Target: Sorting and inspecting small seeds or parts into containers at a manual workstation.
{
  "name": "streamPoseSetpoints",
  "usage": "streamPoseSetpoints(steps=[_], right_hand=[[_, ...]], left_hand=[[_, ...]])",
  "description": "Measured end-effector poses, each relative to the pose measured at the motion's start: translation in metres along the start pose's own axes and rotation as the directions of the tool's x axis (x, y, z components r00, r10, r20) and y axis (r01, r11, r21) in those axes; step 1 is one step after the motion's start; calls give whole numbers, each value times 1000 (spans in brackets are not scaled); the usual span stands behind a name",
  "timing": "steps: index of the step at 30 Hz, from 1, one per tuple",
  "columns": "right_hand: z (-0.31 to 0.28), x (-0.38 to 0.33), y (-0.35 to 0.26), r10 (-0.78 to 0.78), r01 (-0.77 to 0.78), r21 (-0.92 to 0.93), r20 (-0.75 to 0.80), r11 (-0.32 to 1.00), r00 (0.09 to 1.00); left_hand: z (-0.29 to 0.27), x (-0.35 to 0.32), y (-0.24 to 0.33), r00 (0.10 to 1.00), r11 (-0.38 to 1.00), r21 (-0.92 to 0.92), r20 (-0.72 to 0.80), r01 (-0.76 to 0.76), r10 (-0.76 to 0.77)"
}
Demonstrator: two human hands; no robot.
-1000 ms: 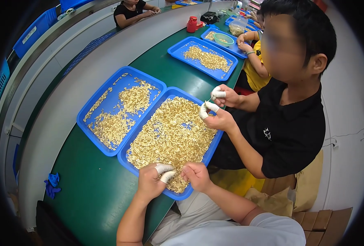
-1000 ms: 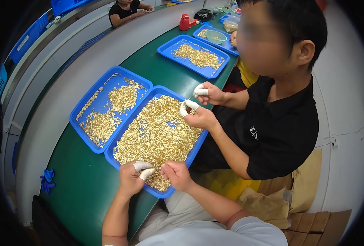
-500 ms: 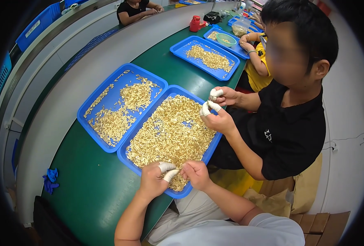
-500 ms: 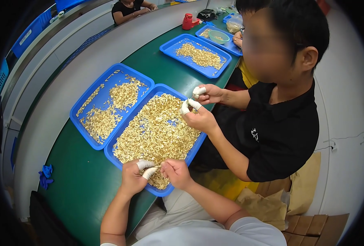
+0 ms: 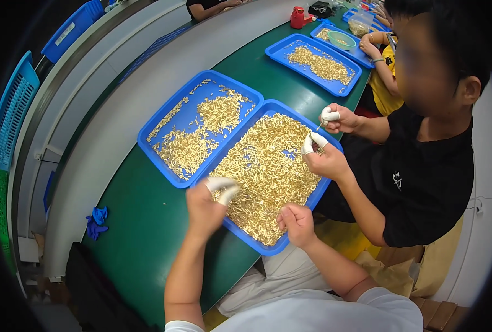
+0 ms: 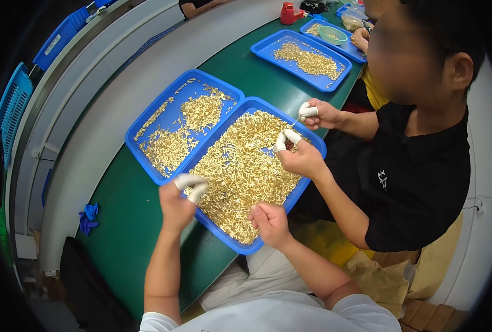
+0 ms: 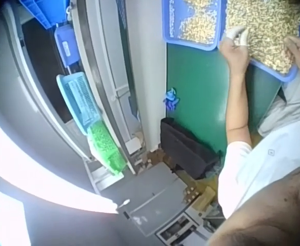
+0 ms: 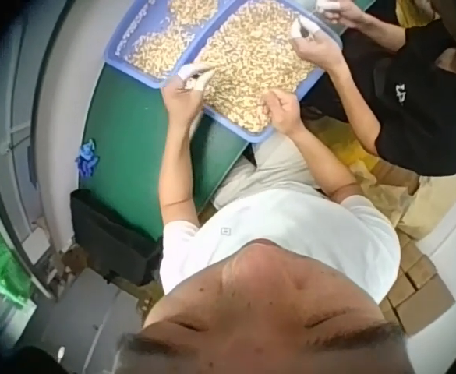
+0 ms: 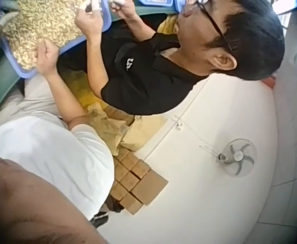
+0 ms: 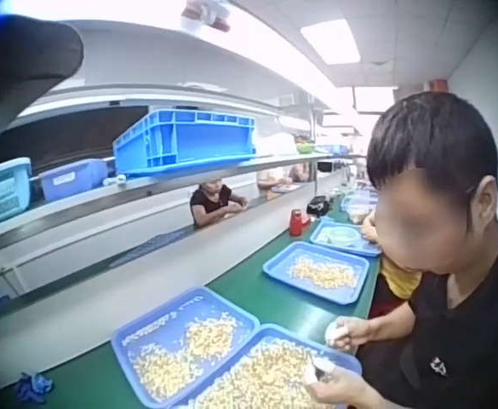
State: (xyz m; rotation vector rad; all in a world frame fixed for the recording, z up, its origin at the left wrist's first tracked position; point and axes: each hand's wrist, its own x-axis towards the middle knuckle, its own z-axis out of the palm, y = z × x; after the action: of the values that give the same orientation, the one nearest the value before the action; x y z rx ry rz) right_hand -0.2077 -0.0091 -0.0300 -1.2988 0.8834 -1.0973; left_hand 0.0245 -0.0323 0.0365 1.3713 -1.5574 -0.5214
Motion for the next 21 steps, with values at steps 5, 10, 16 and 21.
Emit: streamPoseSetpoints(steps=[5,10,16,21], right_hand=[[-2,-2,2,10,-10,19,7,1000,1000],[-1,-2,4,-26,27,33,-22,999,999],[-2,0,-1,-96,102,-91,64,991,993],[-4,1,1,-52,60,-96,84,994,995]], left_hand=[[-17,41,-5,915,874,453,-254,-173,313],[26,-32,18,952,979,-194,306,58,4],[49,-48,29,961,985,-161,277,54,-7],[47,-44,31,952,997,-68,305,28,-6]])
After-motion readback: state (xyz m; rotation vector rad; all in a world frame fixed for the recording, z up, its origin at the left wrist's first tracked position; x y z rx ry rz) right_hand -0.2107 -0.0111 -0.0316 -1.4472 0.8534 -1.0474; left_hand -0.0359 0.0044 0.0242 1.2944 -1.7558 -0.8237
